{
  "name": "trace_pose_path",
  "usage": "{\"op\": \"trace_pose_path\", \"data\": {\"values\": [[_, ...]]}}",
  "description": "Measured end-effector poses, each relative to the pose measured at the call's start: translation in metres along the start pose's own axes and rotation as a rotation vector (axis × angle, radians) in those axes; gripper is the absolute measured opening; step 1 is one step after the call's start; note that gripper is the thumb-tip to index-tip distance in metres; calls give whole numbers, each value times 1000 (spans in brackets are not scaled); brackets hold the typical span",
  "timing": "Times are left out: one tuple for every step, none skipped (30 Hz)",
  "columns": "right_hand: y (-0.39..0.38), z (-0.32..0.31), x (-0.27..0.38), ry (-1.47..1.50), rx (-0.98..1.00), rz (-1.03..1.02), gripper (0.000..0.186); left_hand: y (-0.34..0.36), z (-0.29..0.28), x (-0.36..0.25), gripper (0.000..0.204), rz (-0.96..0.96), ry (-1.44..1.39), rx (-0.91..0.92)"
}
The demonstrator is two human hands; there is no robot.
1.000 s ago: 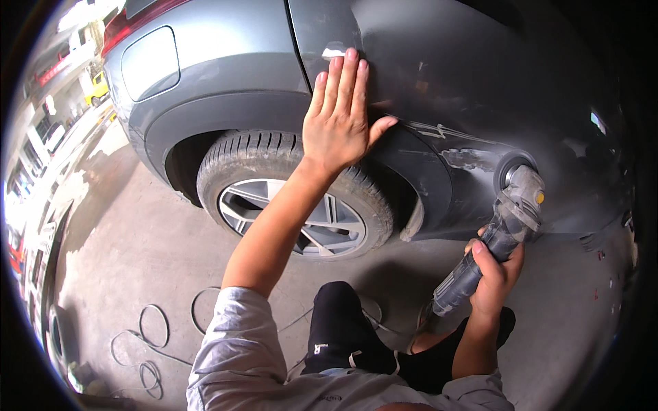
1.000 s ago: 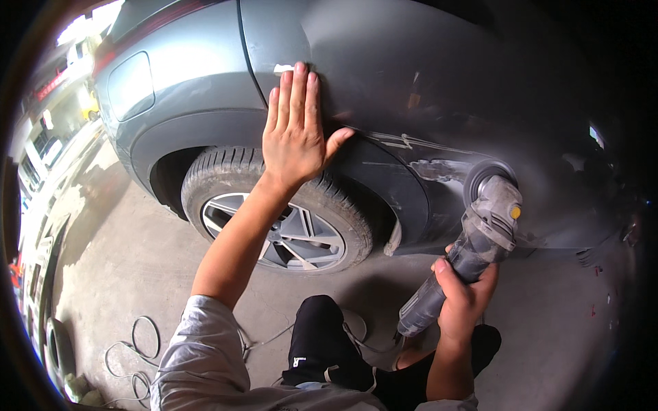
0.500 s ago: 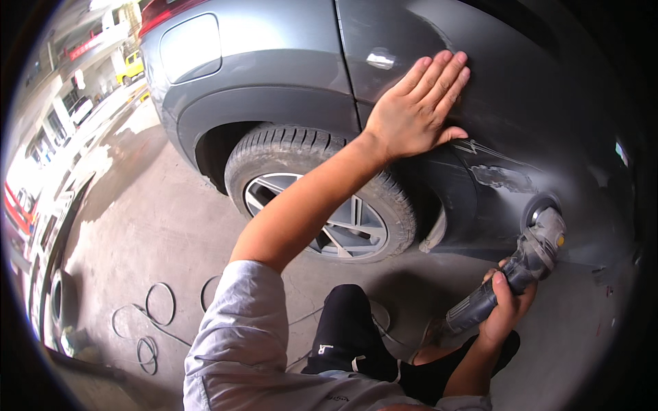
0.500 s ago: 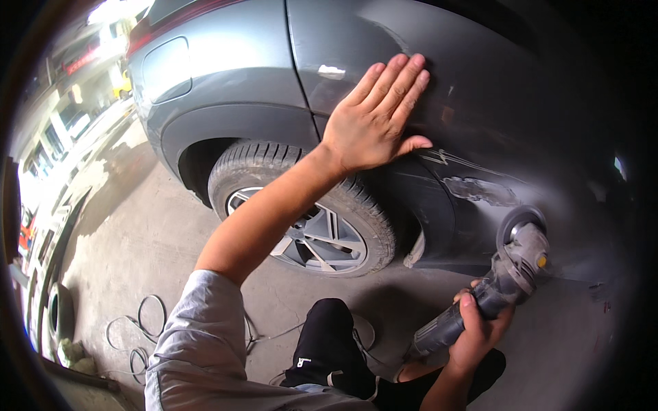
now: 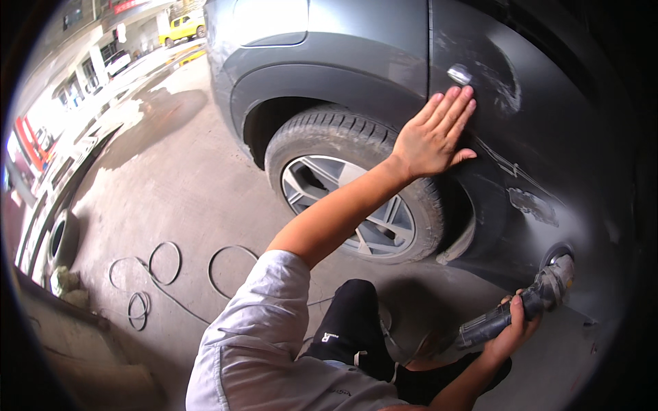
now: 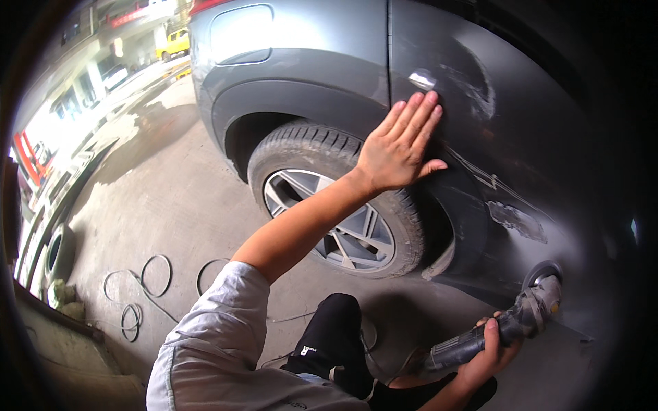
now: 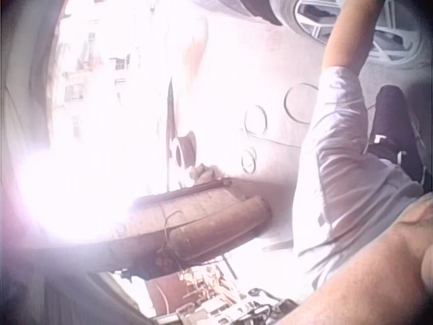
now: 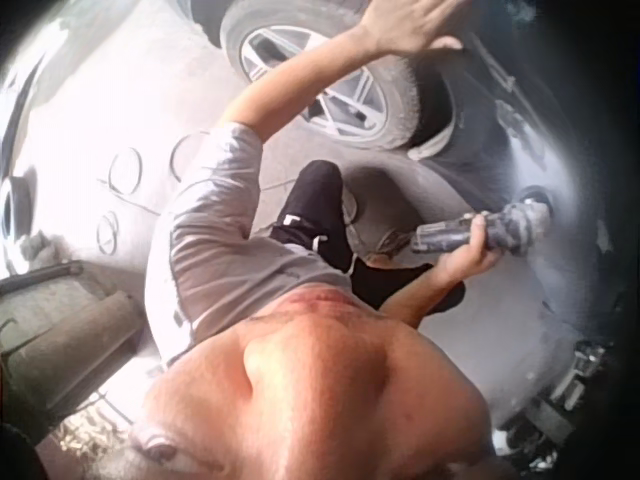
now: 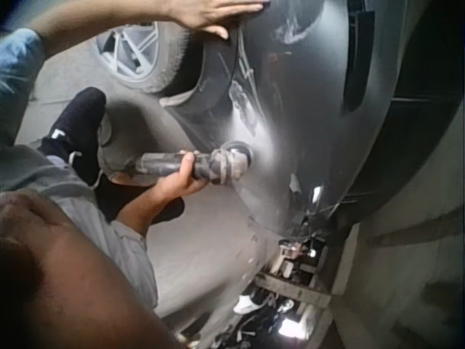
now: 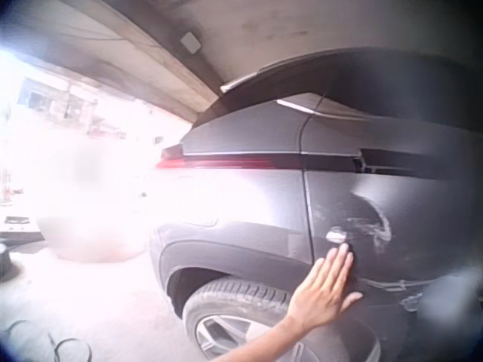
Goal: The person uses a power grinder on the side panel of a car, wipes the surface by hand, uses a hammer to tap the metal panel, and then continues to use the grinder on the surface.
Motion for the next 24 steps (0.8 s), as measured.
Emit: {"op": "trace_pose_path", "data": {"values": [[0,-3,-2,-11,-7,3,46,-4,0,2,95,-4,5,8],[1,-3,-4,1,19,-6,46,-5,-1,3,95,7,27,8],[2,-5,-7,-14,30,2,46,-4,-5,7,95,-3,3,-19],[3,-9,-9,-43,12,-16,46,1,-7,9,96,2,29,-22],[3,-16,-13,-68,-30,-5,47,8,-11,15,96,-16,-27,-42],[4,-16,-18,-48,-8,3,45,17,-17,21,99,-29,-24,-90],[4,-23,-22,-70,-38,20,43,31,-19,30,105,-50,-120,-92],[7,-23,-31,-63,-30,58,41,46,-23,36,110,-79,-84,-100],[8,-29,-37,-102,-60,84,39,61,-24,42,112,-96,-171,-97],[11,-24,-37,-90,-1,40,37,75,-28,44,113,-92,-185,-112],[13,-24,-40,-94,15,40,35,86,-32,44,114,-74,-261,-145],[13,-24,-45,-75,9,41,34,95,-33,43,114,-84,-207,-148],[11,-23,-47,-72,22,47,34,98,-33,41,113,-75,-218,-154],[10,-20,-50,-71,32,48,34,98,-31,37,113,-76,-157,-160],[9,-17,-50,-76,34,43,34,96,-28,30,112,-67,-24,-146],[7,-13,-50,-81,35,38,34,90,-24,25,112,-51,-57,-151],[5,-9,-49,-97,25,30,35,80,-19,19,111,-28,-21,-135],[3,-4,-46,-115,14,19,35,69,-15,14,111,-5,12,-122],[0,-1,-42,-119,-6,14,36,59,-11,11,111,19,40,-103],[-5,-1,-43,-103,-74,42,38,49,-13,10,109,40,25,-113],[-4,8,-39,-80,-39,44,43,42,-16,13,106,69,-88,-103],[-5,11,-35,-76,-45,59,49,38,-19,17,102,103,-184,-69],[-5,18,-31,-70,5,81,52,35,-34,19,97,143,-149,-138],[-6,17,-28,-80,-36,104,54,35,-39,21,91,192,-109,-96]]}}
Point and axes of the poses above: each hand's wrist, its own y-axis towards the middle knuckle, its own z-axis out of the palm, x = y × z, the point moved 10 cm from there along y, towards the middle knuckle, and after that the axes turned 10 degrees about x, right-handed, at the moved point
